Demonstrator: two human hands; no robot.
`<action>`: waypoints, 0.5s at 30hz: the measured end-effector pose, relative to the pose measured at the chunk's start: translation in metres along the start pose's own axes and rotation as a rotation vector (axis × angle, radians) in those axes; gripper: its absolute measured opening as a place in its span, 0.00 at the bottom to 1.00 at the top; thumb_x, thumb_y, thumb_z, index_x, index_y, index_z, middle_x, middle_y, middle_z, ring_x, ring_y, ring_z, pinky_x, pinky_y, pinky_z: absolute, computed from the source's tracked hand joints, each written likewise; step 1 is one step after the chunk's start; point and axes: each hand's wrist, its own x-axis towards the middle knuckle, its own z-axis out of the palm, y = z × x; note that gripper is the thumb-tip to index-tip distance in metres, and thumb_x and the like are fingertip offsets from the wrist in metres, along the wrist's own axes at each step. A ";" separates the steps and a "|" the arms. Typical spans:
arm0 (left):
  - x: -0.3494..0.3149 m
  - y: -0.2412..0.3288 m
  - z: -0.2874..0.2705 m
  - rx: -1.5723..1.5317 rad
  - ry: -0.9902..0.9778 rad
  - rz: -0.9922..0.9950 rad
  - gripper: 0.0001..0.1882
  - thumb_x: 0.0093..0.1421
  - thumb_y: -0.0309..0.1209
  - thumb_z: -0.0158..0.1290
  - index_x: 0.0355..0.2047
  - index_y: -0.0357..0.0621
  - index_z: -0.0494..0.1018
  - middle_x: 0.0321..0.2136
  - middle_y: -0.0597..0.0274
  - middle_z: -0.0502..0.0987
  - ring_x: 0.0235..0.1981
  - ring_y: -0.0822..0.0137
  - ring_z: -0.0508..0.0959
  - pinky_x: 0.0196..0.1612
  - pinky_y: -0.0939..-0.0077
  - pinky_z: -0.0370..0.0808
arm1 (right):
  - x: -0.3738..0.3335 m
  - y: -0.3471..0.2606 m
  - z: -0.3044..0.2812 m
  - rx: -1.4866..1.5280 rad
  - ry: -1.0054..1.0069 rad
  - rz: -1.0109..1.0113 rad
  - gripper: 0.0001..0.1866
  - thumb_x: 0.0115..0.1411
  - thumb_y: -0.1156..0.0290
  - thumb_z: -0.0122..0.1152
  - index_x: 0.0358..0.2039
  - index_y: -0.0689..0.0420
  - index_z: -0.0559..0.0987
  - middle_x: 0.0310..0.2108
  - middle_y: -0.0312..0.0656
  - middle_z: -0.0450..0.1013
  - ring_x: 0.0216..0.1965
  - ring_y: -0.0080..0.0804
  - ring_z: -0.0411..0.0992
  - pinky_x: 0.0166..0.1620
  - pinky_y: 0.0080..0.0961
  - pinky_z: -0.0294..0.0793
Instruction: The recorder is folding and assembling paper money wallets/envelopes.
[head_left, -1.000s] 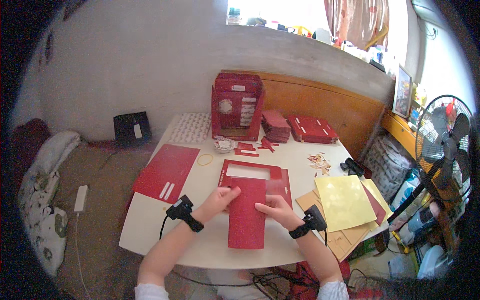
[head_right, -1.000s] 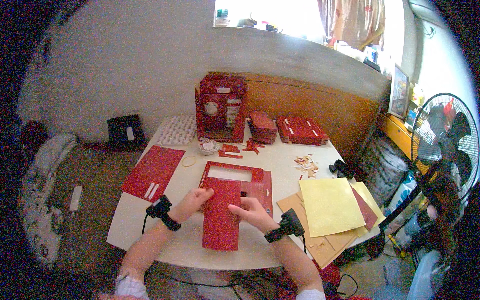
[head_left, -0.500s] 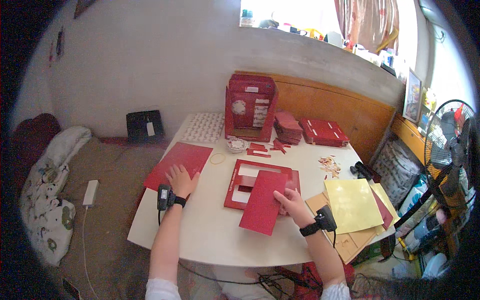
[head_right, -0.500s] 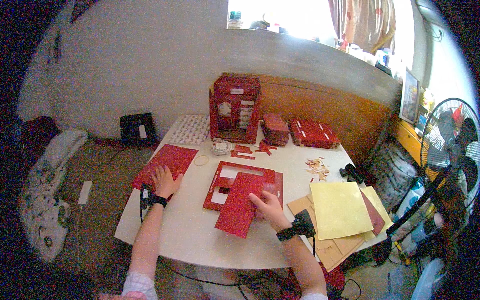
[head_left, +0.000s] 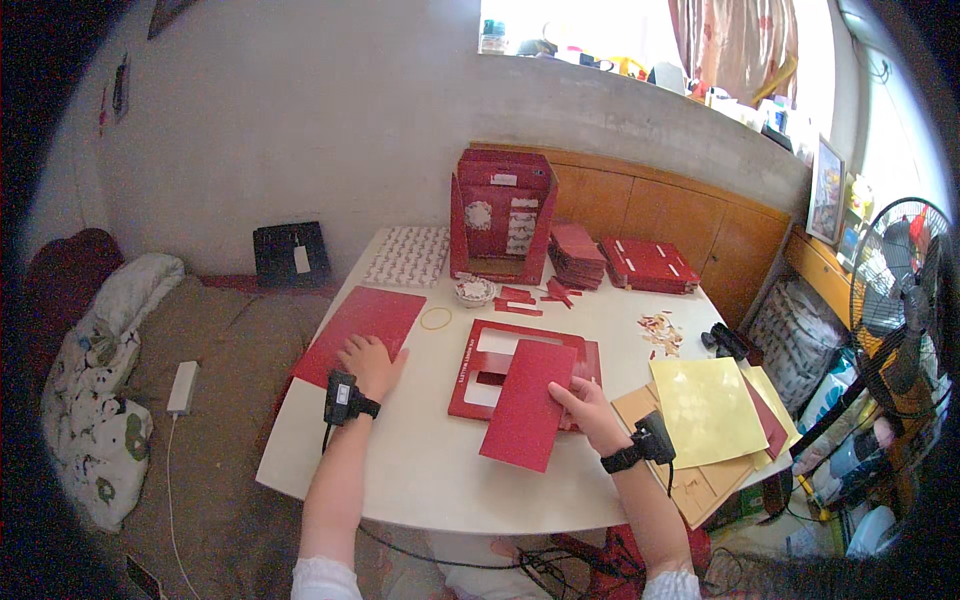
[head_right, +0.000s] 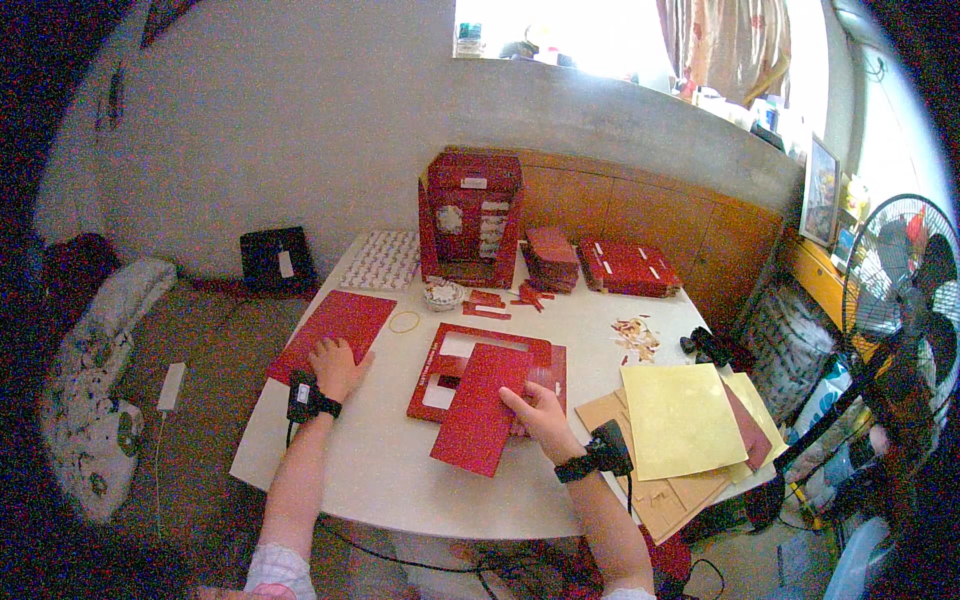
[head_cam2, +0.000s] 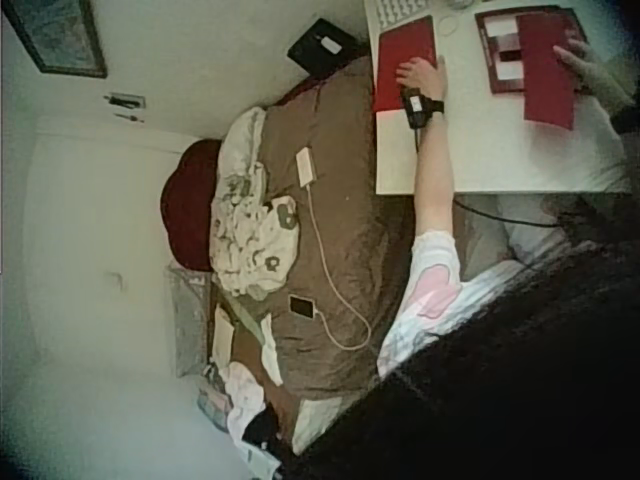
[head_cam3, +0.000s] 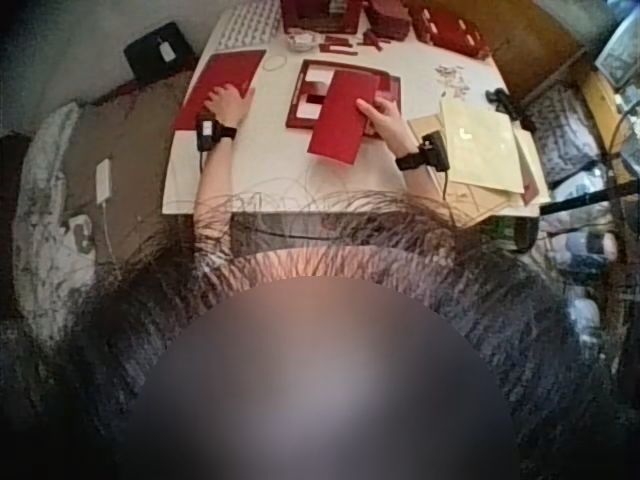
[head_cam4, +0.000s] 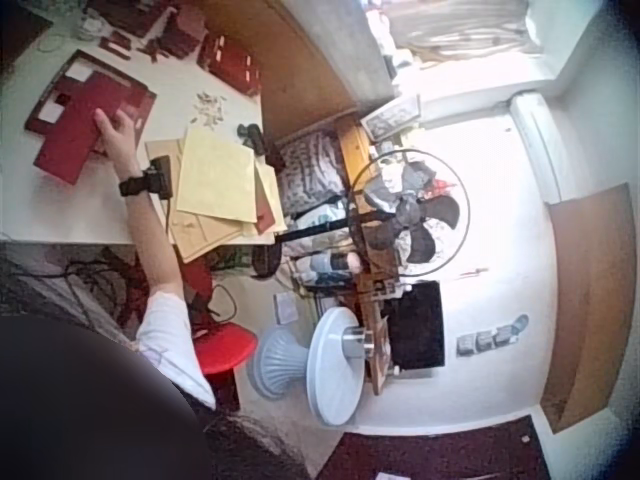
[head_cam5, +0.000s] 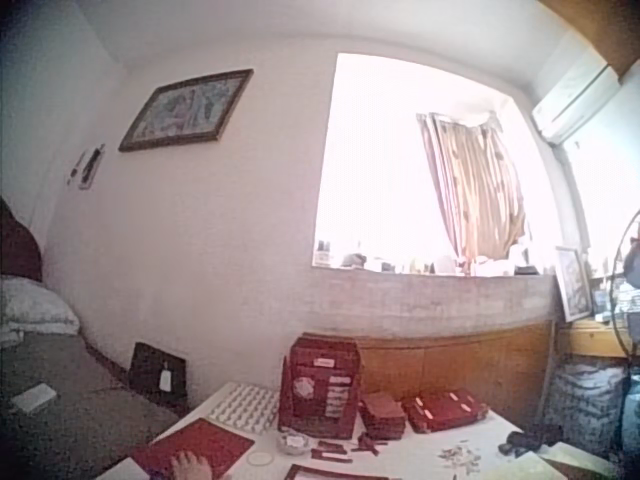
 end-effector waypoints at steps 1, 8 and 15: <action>0.000 0.001 0.000 0.000 0.001 0.000 0.33 0.51 0.54 0.46 0.42 0.31 0.67 0.45 0.38 0.66 0.51 0.45 0.63 0.51 0.49 0.57 | 0.000 0.000 0.000 -0.006 0.000 0.005 0.14 0.56 0.62 0.54 0.36 0.59 0.73 0.25 0.30 0.70 0.19 0.12 0.62 0.20 0.11 0.60; 0.003 0.000 0.003 0.039 -0.003 0.037 0.26 0.51 0.51 0.47 0.35 0.37 0.72 0.38 0.42 0.72 0.41 0.49 0.71 0.44 0.53 0.66 | 0.001 0.001 0.002 0.020 -0.010 -0.040 0.15 0.56 0.63 0.54 0.38 0.60 0.73 0.30 0.32 0.71 0.26 0.14 0.67 0.26 0.13 0.66; 0.002 0.005 -0.011 -0.151 0.035 0.107 0.20 0.57 0.42 0.43 0.21 0.37 0.74 0.19 0.48 0.75 0.23 0.50 0.76 0.27 0.57 0.73 | 0.000 0.000 -0.002 -0.021 -0.012 0.008 0.15 0.56 0.63 0.54 0.38 0.62 0.73 0.32 0.34 0.72 0.29 0.17 0.68 0.30 0.14 0.68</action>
